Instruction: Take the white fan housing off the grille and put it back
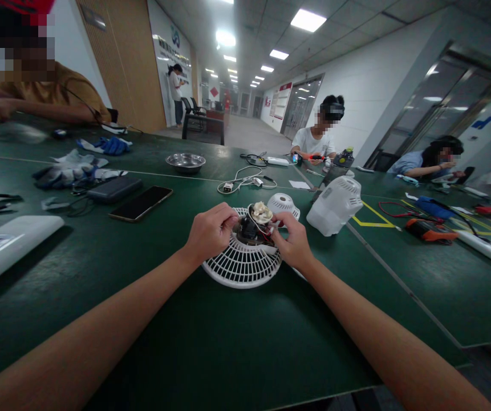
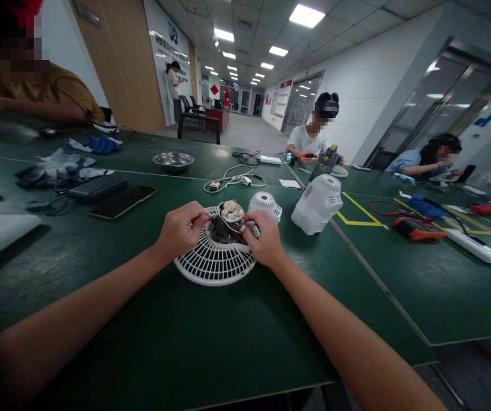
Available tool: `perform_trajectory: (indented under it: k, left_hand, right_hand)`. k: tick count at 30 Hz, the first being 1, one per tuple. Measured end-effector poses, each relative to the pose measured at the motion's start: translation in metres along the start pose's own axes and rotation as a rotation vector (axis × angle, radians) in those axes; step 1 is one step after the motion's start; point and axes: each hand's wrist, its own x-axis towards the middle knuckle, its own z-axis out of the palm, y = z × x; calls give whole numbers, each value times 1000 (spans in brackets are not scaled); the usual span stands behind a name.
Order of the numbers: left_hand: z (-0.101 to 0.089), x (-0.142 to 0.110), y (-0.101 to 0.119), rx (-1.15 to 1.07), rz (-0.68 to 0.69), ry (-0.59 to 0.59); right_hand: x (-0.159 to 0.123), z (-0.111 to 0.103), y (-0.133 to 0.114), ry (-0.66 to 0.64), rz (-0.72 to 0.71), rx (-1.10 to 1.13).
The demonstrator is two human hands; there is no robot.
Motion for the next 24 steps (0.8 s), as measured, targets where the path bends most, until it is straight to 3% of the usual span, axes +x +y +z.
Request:
perform_trajectory:
  k: [9, 24]
  left_hand:
    - [-2, 1, 6, -105, -2, 70]
    - [-1, -1, 9, -39, -57, 86]
  right_hand:
    - [1, 0, -1, 14, 29, -34]
    - [3, 0, -6, -2, 31, -52]
